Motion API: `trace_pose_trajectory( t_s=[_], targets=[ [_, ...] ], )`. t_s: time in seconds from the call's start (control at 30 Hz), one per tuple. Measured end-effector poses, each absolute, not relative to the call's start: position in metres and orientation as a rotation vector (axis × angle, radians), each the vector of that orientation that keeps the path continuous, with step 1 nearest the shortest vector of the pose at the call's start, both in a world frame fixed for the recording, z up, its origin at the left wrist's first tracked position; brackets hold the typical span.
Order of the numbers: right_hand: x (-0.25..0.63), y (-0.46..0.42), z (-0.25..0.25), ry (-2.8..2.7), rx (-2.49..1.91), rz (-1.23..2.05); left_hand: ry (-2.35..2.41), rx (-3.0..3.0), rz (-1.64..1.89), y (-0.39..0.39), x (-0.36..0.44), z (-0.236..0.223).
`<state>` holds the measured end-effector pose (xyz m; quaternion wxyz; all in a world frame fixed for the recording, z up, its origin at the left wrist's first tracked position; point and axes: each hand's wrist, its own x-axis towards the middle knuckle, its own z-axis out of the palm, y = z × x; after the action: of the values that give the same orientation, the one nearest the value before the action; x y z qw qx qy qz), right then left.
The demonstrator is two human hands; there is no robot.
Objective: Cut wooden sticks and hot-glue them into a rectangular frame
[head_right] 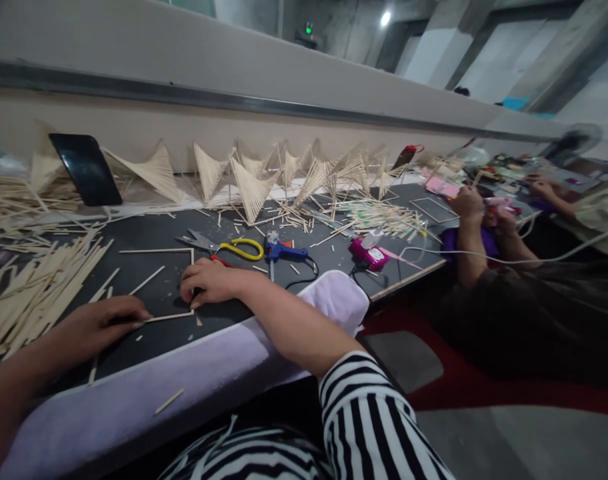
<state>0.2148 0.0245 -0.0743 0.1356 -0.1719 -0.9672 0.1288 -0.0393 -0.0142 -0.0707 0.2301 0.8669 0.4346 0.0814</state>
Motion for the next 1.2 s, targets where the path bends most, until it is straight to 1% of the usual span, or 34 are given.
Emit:
trace_pose_trajectory(
  t_s=[0.7, 1.2],
  targets=[
    [0.2136, 0.024, -0.08, -2.758, -0.481, 0.418, 1.151, 2.364, 0.241, -0.0214, -0.0362, -0.0633],
    [0.2134, 0.0222, -0.0793, -2.751, -0.472, 0.406, 1.13, 2.392, 0.235, -0.0198, -0.04, -0.0692]
  ],
)
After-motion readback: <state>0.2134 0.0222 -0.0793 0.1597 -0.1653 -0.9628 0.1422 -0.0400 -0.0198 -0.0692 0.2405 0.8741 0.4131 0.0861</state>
